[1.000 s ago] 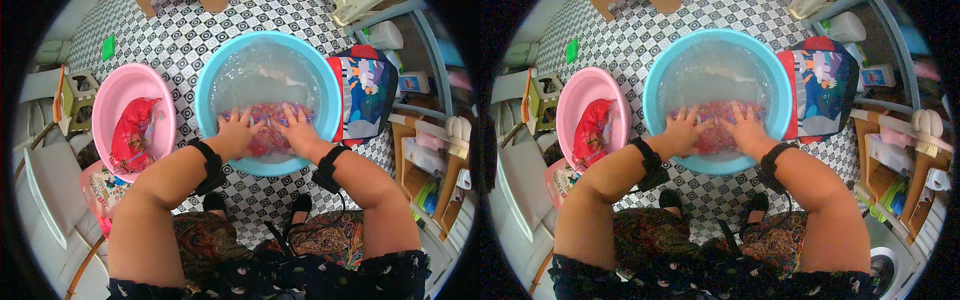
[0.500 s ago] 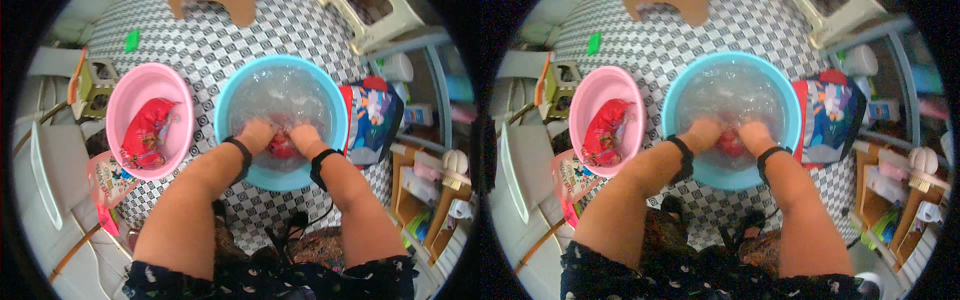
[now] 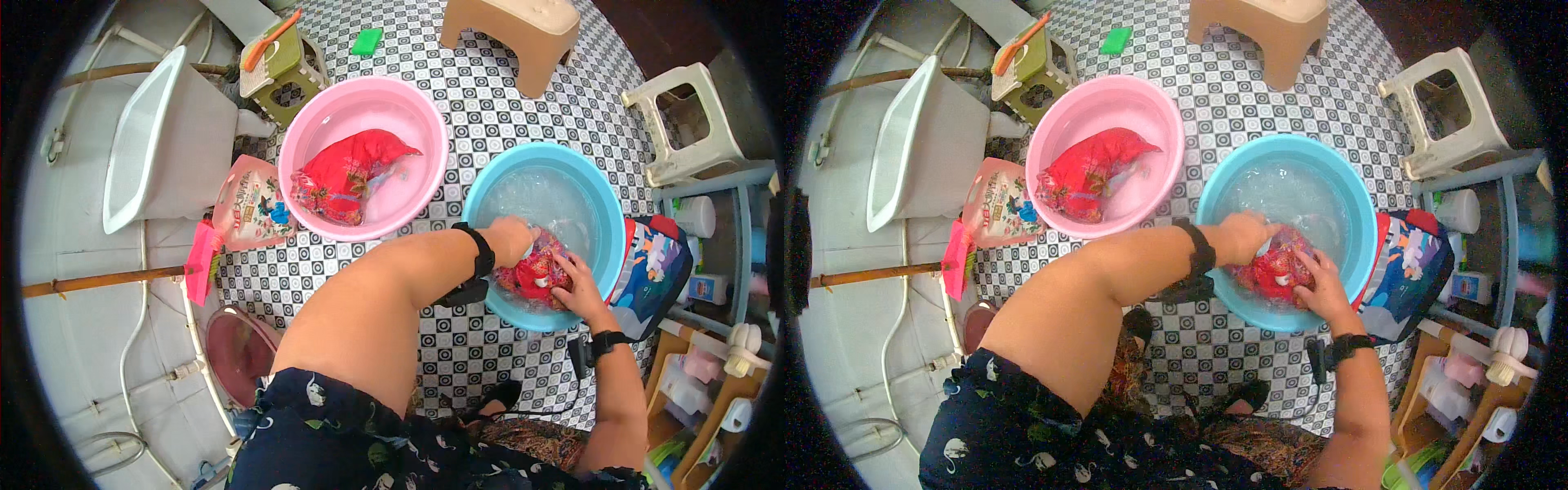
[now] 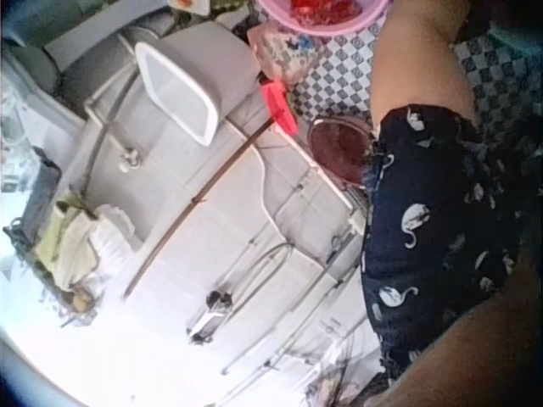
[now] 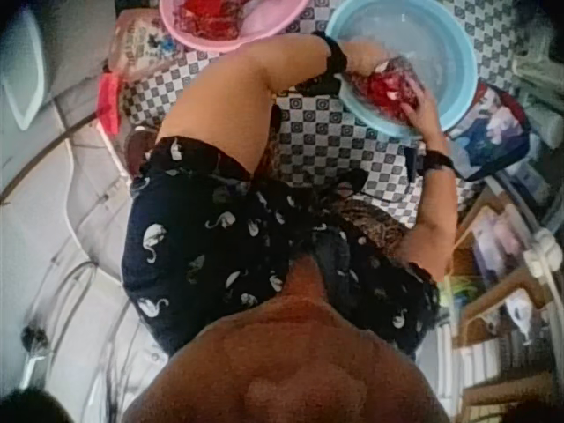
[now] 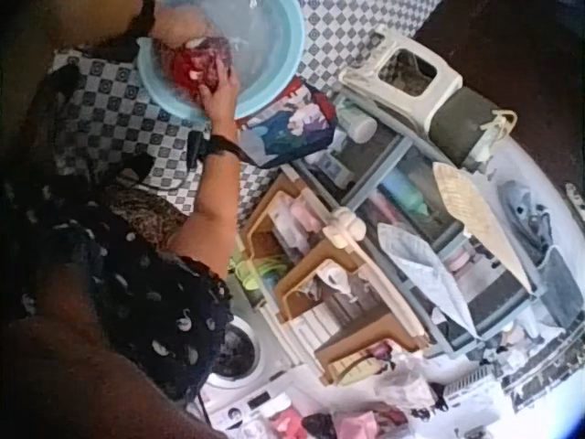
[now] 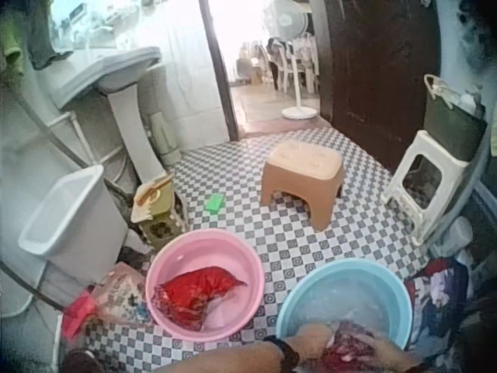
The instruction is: The person washes clothes in a basin by hand, wrings them out, places them inside a washing machine, and turns a dial on the machine.
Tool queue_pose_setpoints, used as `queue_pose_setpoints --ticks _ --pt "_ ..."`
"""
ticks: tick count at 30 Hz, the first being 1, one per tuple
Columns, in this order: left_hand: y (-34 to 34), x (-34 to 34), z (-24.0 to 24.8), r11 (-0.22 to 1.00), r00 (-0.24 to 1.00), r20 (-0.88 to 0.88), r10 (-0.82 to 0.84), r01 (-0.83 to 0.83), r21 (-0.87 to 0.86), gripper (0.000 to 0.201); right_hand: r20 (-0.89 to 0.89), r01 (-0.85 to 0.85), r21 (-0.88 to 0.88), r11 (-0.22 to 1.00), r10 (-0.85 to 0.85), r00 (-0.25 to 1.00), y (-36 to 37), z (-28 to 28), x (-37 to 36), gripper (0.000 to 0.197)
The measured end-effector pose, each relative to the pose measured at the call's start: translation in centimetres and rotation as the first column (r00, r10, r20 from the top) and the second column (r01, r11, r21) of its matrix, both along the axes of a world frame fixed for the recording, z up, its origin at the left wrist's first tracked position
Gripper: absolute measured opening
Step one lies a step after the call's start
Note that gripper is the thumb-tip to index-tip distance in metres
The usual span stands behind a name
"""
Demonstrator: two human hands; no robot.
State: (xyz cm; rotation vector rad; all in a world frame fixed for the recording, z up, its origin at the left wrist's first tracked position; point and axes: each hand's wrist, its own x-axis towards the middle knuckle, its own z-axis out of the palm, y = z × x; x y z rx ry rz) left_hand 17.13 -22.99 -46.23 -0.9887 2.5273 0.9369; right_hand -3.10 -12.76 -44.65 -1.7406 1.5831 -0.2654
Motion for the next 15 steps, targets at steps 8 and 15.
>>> queue_pose_setpoints --ticks 8,15 --pt "2.3 1.0 1.3 0.973 0.966 0.125 -0.225 0.229 -0.021 0.077 -0.267 -0.269 0.024 0.963 0.266 0.926 1.6 -1.9 -0.4 0.058" --pt "1.9 -0.2 -0.8 0.945 0.916 0.233 -0.326 0.309 0.106 0.074 -0.377 -0.295 0.329 0.897 0.411 0.83 -0.3 -3.3 0.7 0.061"
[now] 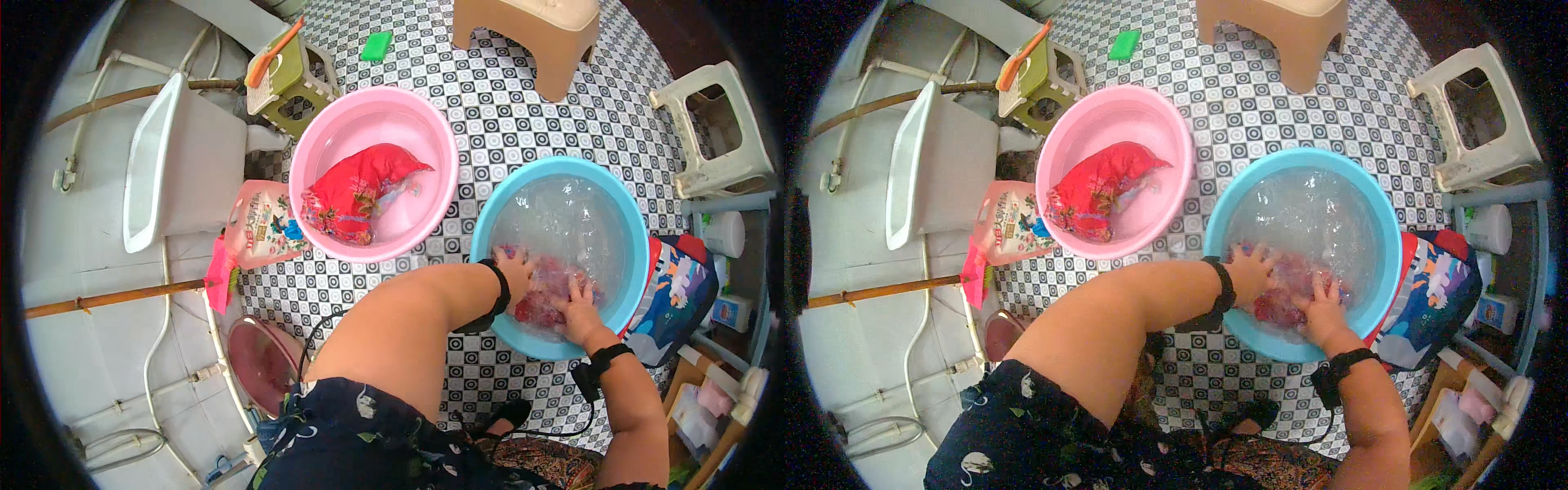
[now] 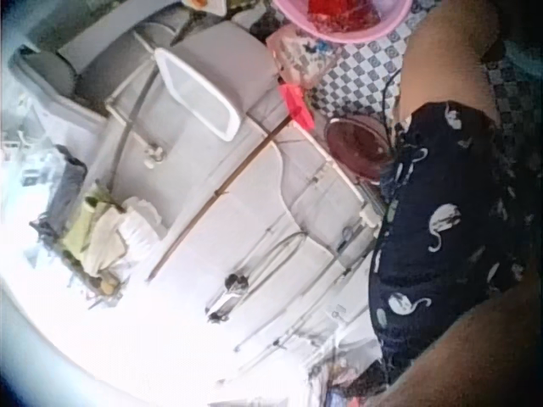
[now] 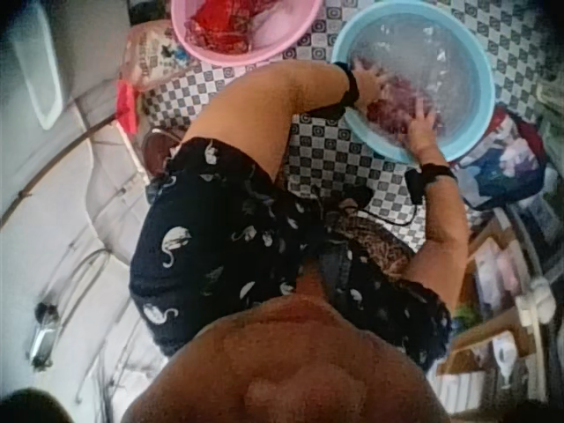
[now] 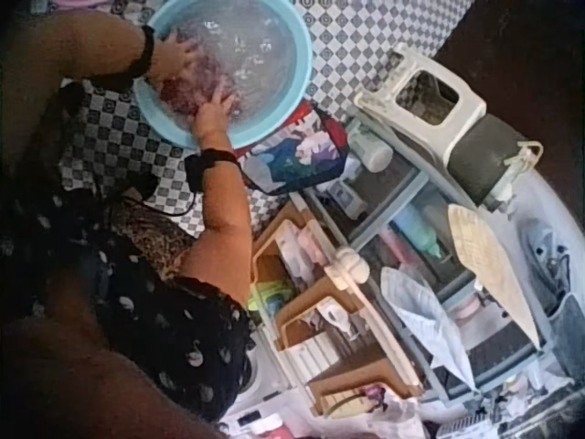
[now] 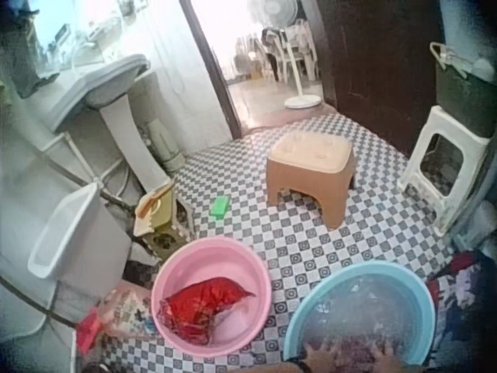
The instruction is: The person washes clothes in a basin by hand, wrings them out, places them inside a washing machine, and turns a dial on the machine.
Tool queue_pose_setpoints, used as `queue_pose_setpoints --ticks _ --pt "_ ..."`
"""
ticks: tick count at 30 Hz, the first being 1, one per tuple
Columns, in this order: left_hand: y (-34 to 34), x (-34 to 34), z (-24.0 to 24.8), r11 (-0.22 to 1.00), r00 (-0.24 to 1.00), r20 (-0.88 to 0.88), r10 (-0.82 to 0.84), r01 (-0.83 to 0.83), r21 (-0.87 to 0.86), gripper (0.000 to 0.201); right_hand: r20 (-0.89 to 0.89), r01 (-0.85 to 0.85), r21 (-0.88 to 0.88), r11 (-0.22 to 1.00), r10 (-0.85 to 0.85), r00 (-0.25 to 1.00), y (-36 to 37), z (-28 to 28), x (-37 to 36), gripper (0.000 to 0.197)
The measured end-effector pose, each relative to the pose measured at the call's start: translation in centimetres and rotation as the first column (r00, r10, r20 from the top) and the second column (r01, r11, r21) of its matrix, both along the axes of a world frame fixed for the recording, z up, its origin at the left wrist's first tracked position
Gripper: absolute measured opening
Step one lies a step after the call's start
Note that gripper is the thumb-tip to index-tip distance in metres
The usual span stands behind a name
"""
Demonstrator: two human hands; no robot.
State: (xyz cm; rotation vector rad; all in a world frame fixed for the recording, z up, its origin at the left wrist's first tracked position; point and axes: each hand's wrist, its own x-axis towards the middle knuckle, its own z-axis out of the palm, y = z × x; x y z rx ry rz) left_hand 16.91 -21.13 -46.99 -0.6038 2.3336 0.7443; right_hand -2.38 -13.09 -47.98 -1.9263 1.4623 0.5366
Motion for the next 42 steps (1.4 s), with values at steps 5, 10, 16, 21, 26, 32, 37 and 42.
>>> queue_pose_setpoints --ticks 5,10,16,21,26,32,37,42 --pt "-0.8 -1.0 -1.4 0.994 0.998 -0.019 0.058 -0.06 -0.089 0.059 0.04 0.002 -0.008 1.0 -0.002 0.999 -1.2 -0.3 -0.7 0.049" --pt "-0.8 -1.7 -2.8 0.987 0.989 -0.06 0.134 -0.139 -0.082 0.052 -0.068 -0.068 -0.005 0.998 0.067 0.995 -3.5 -0.6 -0.5 0.033" --pt "-0.4 -3.8 -4.1 0.981 0.994 -0.081 0.078 -0.091 -0.173 0.039 -0.194 -0.05 -0.04 0.998 0.041 0.98 -3.3 -3.1 -1.5 0.03" --pt "0.3 -3.4 -1.7 0.946 0.959 -0.155 0.237 -0.264 -0.186 0.031 -0.106 0.117 -0.215 0.97 -0.142 0.984 -1.5 -4.0 -0.7 0.031" --pt "-0.5 -1.9 -3.7 0.942 0.91 -0.349 0.224 -0.294 -0.162 0.022 0.202 0.311 -0.41 0.857 -0.247 0.948 0.5 -1.2 1.8 0.044" --pt "-3.5 -3.1 8.7 0.976 0.961 -0.268 0.065 -0.118 -0.185 0.038 0.613 0.604 -0.433 0.669 -0.274 0.742 2.0 -2.3 -1.8 0.062" --pt "-4.3 -1.6 12.7 0.978 0.907 -0.406 0.113 -0.173 -0.114 0.044 0.719 0.845 -0.248 0.473 -0.494 0.488 2.9 1.9 0.3 0.059" --pt "-4.3 0.0 13.9 0.95 0.831 -0.462 0.309 -0.29 0.113 0.045 0.48 0.569 0.822 0.013 -0.551 -0.682 4.8 0.8 1.4 0.067"
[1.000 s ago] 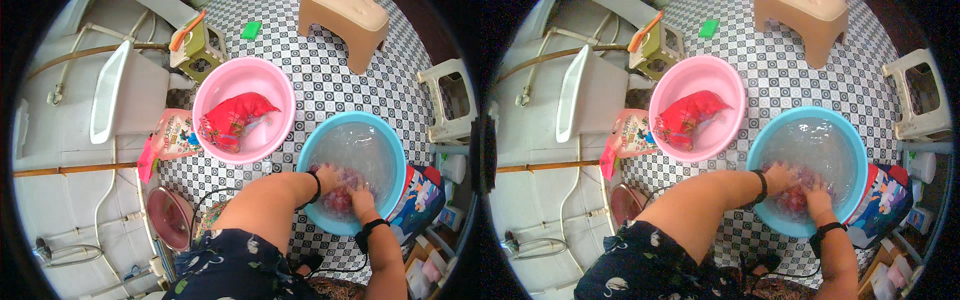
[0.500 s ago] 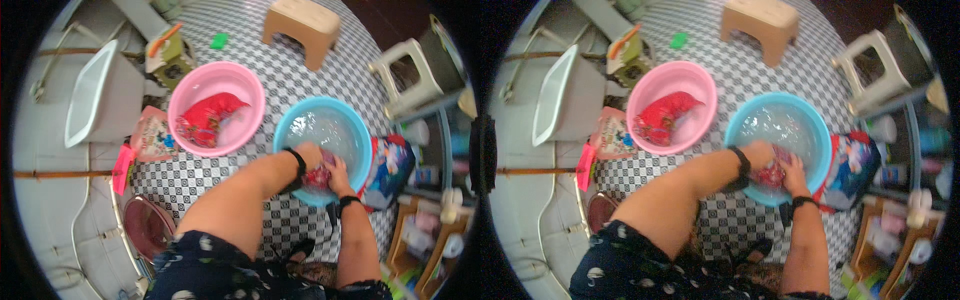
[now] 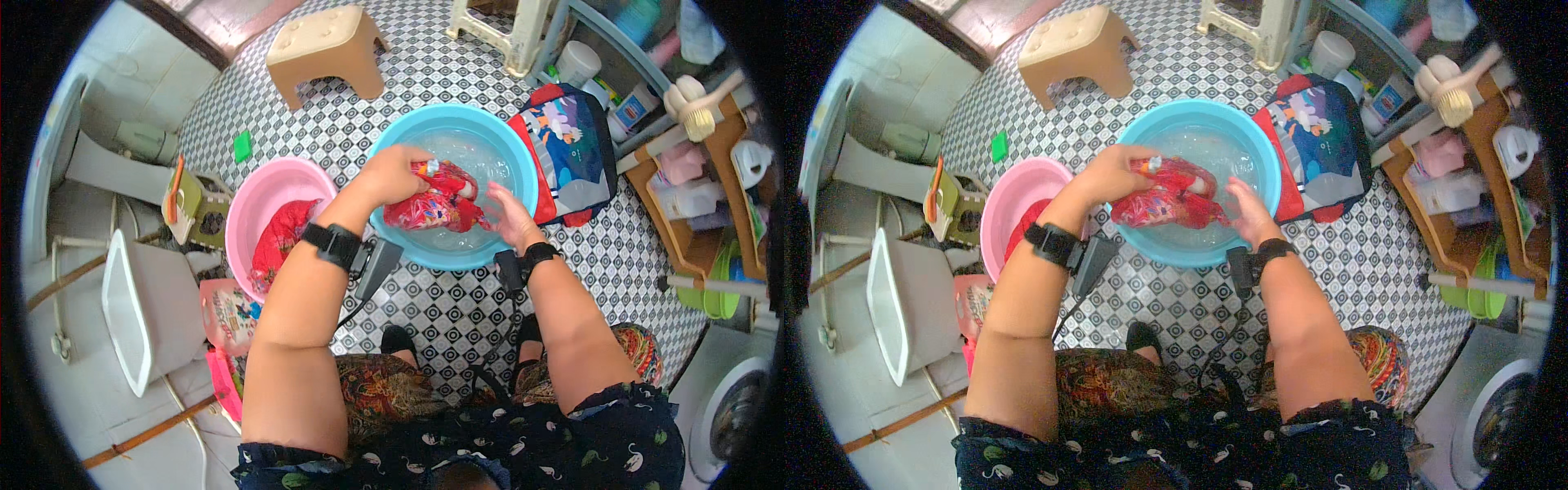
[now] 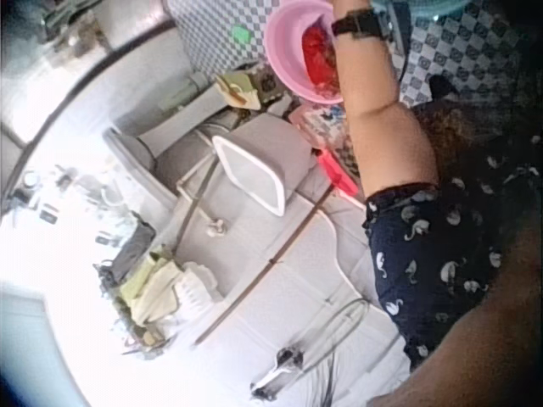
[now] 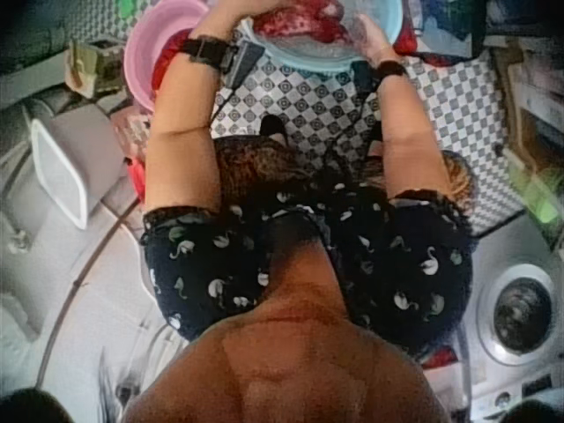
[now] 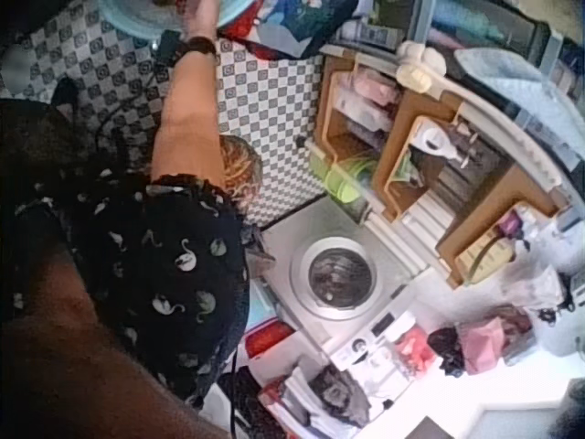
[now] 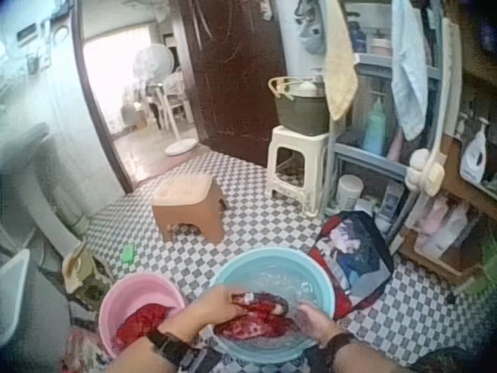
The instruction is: The person washes clothes in a basin by hand, wrings them out, places them inside a washing machine, and turns a dial on the machine.
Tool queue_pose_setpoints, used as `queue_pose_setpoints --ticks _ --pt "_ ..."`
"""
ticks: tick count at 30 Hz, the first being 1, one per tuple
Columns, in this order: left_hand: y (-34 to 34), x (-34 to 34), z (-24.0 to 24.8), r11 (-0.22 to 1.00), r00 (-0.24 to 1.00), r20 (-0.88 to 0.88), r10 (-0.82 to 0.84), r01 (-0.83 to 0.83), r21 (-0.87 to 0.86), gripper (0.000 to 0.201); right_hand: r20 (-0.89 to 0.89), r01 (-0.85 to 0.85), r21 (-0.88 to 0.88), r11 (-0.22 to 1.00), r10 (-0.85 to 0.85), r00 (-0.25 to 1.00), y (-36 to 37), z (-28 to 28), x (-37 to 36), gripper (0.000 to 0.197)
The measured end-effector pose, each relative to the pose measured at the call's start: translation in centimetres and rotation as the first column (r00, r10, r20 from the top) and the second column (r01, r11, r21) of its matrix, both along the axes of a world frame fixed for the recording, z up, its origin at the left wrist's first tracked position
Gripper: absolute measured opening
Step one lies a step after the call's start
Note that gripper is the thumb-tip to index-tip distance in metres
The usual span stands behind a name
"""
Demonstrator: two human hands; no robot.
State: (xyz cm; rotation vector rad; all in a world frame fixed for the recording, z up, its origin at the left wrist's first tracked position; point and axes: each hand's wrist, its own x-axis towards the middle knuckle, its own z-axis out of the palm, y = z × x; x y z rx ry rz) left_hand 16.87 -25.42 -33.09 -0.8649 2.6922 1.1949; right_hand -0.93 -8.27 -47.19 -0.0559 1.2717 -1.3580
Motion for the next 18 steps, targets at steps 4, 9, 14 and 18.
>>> queue_pose_setpoints --ticks 4,9,14,18 --pt "0.9 1.3 2.7 0.964 0.983 -0.096 0.159 -0.134 0.229 0.041 0.356 0.169 0.086 0.982 -0.189 0.915 0.6 -1.6 2.6 0.08" --pt "1.6 2.8 5.0 0.812 0.924 -0.179 0.339 -0.191 0.552 0.037 0.687 0.243 -0.221 0.944 -0.026 0.726 0.1 0.8 6.1 0.089" --pt "1.6 3.8 5.0 0.673 0.939 -0.127 0.321 -0.131 0.728 0.038 0.503 0.285 -0.519 0.806 0.018 0.864 -1.4 2.4 4.2 0.084" --pt "1.4 3.8 1.9 0.489 0.778 -0.098 0.62 -0.286 0.824 0.042 0.593 0.351 -0.347 0.87 -0.087 0.8 -2.3 2.7 2.0 0.052"
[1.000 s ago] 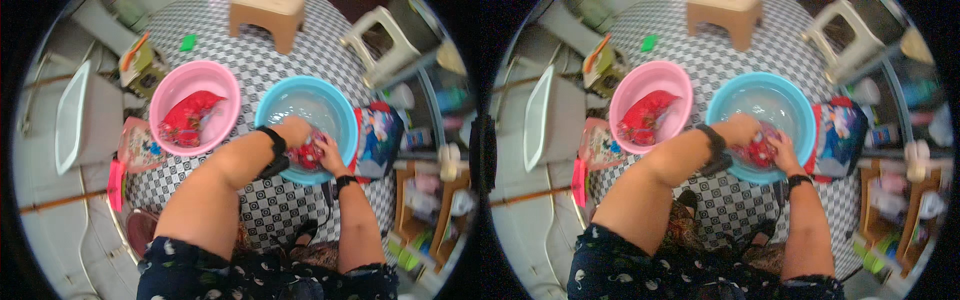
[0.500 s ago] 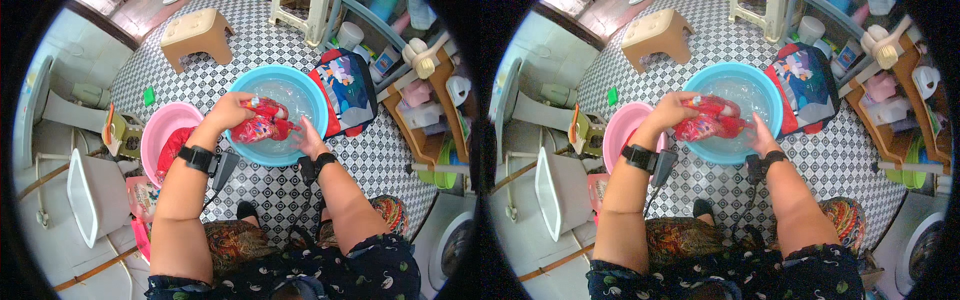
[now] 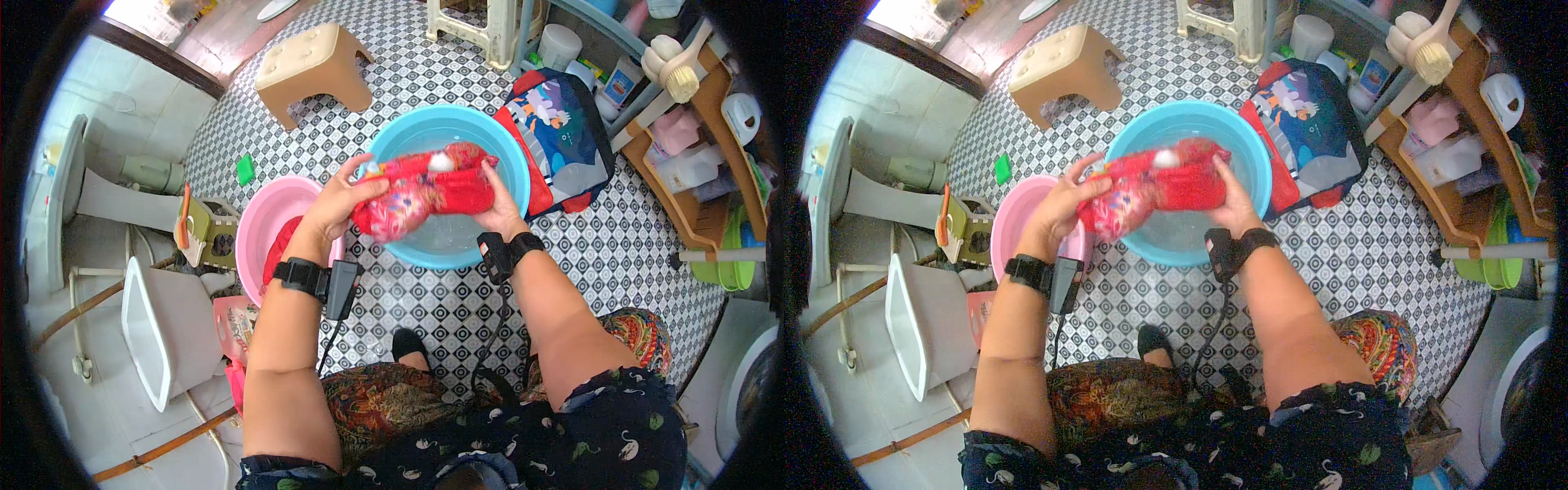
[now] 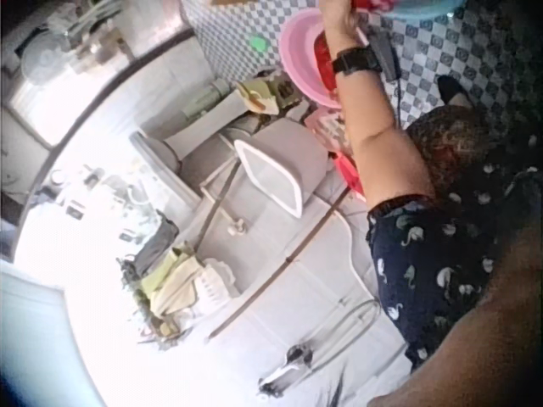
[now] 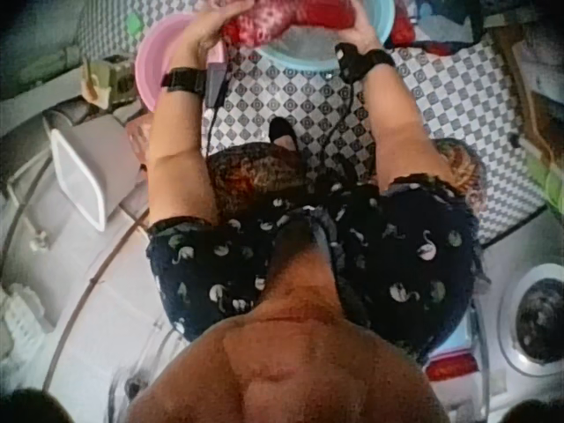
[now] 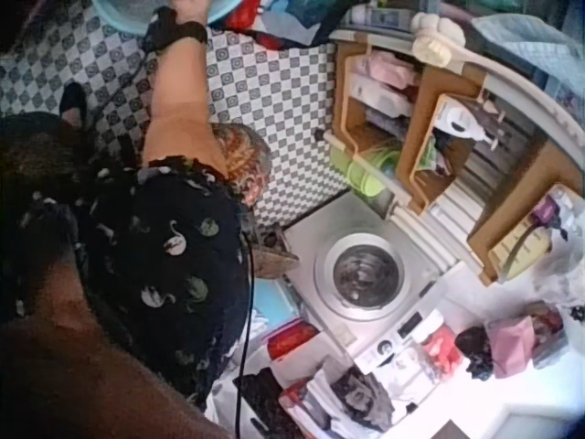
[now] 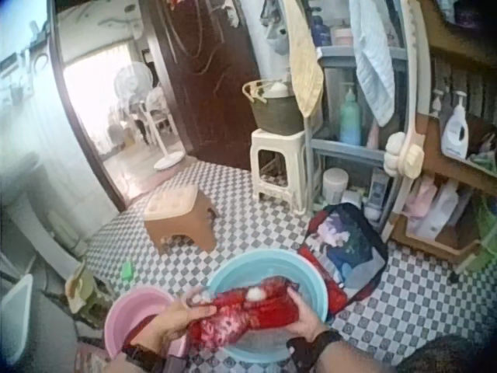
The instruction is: The person washes clothes in a basin by hand, wrings them out, places them inside a washing machine, and turns a dial on the machine.
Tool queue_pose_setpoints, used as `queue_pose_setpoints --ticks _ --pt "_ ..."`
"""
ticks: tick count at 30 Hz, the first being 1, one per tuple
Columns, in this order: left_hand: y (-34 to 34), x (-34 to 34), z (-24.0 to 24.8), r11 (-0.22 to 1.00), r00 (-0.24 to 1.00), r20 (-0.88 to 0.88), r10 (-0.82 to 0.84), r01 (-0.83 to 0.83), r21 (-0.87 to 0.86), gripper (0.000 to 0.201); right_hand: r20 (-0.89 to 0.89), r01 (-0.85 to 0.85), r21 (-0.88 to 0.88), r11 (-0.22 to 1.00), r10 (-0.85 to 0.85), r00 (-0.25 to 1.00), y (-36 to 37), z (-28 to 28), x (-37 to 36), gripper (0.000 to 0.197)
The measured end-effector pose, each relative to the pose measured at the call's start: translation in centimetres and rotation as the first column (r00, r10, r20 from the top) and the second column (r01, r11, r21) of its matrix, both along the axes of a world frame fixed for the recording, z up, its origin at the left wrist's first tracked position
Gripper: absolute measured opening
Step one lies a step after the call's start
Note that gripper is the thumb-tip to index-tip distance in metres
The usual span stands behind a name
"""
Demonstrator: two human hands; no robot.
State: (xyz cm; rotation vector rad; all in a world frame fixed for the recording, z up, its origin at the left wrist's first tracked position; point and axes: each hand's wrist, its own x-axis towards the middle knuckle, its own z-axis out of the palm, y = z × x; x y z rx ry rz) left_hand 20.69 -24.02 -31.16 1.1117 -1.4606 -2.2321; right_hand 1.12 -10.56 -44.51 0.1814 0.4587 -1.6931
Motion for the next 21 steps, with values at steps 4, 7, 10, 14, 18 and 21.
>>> queue_pose_setpoints --ticks 4,7,10,14,18,21 --pt "-1.8 1.8 -5.9 0.963 0.954 -0.149 0.26 -0.245 0.108 0.056 0.111 0.075 0.094 0.993 -0.085 0.99 -0.3 1.6 0.9 0.046" --pt "-0.5 0.9 -6.1 0.982 0.987 -0.046 0.156 -0.15 0.114 0.063 0.047 0.109 0.053 0.993 -0.111 0.993 0.2 0.8 0.5 0.046" --pt "1.0 0.2 -2.6 0.896 0.996 0.006 0.094 -0.087 0.435 0.067 -0.022 0.108 0.03 0.994 -0.108 0.994 0.7 1.3 0.0 0.044" --pt "0.4 -0.8 -5.0 0.939 0.948 -0.222 0.227 -0.153 0.307 0.057 -0.168 0.072 -0.008 0.997 -0.072 0.983 0.0 2.1 0.5 0.041" --pt "-0.1 -2.2 -5.4 0.871 0.859 -0.226 0.46 -0.486 -0.075 0.028 -0.208 0.037 -0.006 0.999 -0.037 0.977 -0.6 3.3 1.4 0.038" --pt "0.5 -2.7 -3.7 0.773 0.941 -0.162 0.296 -0.336 -0.538 0.027 -0.092 0.061 0.01 0.998 -0.06 0.994 -1.0 3.1 1.0 0.036"
